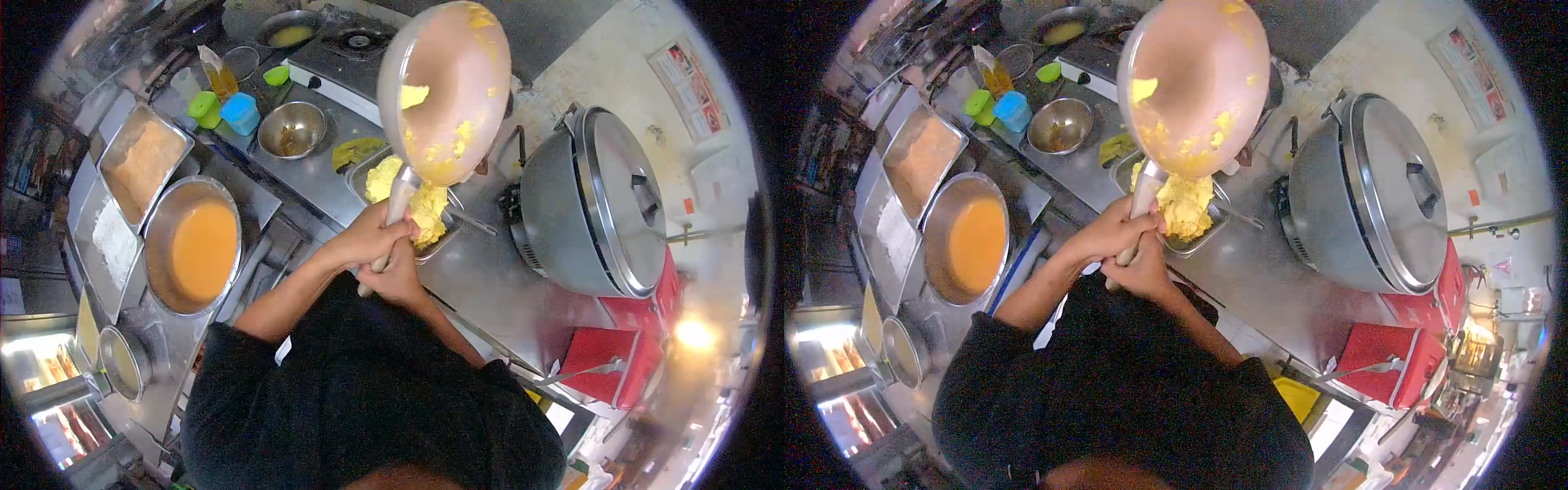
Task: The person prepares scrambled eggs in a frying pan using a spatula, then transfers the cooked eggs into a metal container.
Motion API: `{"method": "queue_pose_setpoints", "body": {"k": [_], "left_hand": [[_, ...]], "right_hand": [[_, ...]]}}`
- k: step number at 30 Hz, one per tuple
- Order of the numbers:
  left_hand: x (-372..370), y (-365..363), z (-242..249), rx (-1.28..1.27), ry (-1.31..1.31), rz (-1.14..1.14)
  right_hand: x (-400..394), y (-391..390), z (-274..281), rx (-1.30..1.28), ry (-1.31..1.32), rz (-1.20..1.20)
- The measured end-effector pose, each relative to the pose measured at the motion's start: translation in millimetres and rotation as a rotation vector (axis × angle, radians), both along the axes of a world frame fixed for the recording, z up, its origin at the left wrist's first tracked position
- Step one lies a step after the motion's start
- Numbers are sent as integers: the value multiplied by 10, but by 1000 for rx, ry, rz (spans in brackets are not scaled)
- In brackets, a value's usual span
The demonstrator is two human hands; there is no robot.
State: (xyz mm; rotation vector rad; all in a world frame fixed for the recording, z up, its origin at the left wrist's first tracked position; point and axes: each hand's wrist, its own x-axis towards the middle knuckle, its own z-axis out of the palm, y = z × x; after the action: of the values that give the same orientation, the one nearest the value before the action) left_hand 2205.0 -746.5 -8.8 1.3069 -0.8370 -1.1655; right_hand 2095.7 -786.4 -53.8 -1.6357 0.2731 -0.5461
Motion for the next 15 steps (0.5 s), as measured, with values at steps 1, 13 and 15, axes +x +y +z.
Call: {"method": "queue_pose_setpoints", "body": {"k": [1, 13, 15], "left_hand": [[-10, 25, 23, 39, -93, 81], [287, 158, 43, 97, -467, 283], [356, 183, -7, 82, -596, 376]], "right_hand": [[44, 3, -15, -65, -15, -21], [218, -266, 361, -714, 436, 190], [-144, -529, 527, -786, 244, 289]]}}
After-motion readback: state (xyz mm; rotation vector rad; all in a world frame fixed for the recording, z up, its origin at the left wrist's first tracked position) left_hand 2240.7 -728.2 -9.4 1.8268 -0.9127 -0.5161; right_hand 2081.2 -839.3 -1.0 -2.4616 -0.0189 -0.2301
